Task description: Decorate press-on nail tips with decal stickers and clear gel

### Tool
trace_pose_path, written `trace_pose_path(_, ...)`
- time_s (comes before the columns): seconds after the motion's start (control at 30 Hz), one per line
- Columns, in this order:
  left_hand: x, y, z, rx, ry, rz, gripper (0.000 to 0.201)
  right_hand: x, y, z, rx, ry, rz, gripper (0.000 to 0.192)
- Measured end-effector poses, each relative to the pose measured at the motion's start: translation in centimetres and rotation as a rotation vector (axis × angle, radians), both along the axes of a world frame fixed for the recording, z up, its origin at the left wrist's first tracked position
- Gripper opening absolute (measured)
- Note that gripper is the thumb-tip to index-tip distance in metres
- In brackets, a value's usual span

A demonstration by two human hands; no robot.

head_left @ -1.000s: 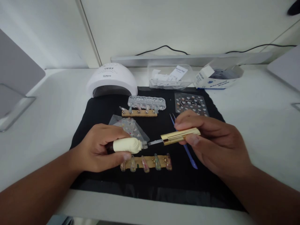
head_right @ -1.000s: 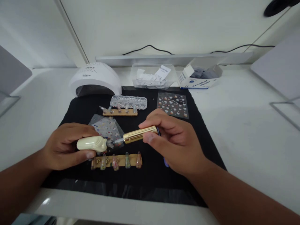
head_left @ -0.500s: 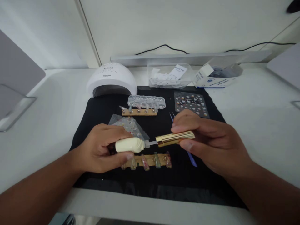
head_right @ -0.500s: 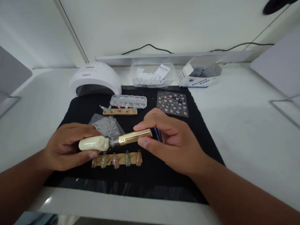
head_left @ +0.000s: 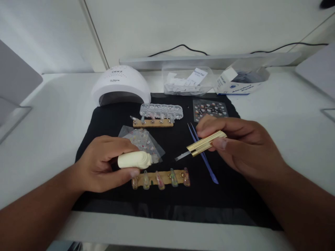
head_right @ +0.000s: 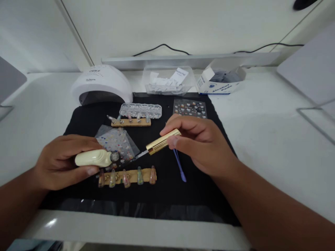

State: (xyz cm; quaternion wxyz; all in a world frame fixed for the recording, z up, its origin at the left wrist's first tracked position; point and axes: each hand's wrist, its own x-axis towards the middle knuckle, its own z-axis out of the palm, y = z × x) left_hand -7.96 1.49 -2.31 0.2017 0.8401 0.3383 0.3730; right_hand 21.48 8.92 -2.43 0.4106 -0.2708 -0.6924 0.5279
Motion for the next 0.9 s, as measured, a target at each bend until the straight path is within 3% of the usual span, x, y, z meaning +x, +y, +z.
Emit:
trace_pose_path(0.5,0.0,0.1,0.0,-0.005,0.066,0.001,0.006,-0.5,-0.4,1.0,0.252,-0.250,0.018,0.009)
trace_pose_path(0.7,-0.2,0.1,-0.1,-0.025,0.042,-0.013,0.005,-0.5,-0.6,0.9,0.223,-0.235,-0.047,0.009)
trace_pose_path(0.9,-0.2,0.1,0.0,-0.028,0.052,-0.018,0.004,-0.6,-1.0,1.1,0.251,-0.233,0.007,0.009)
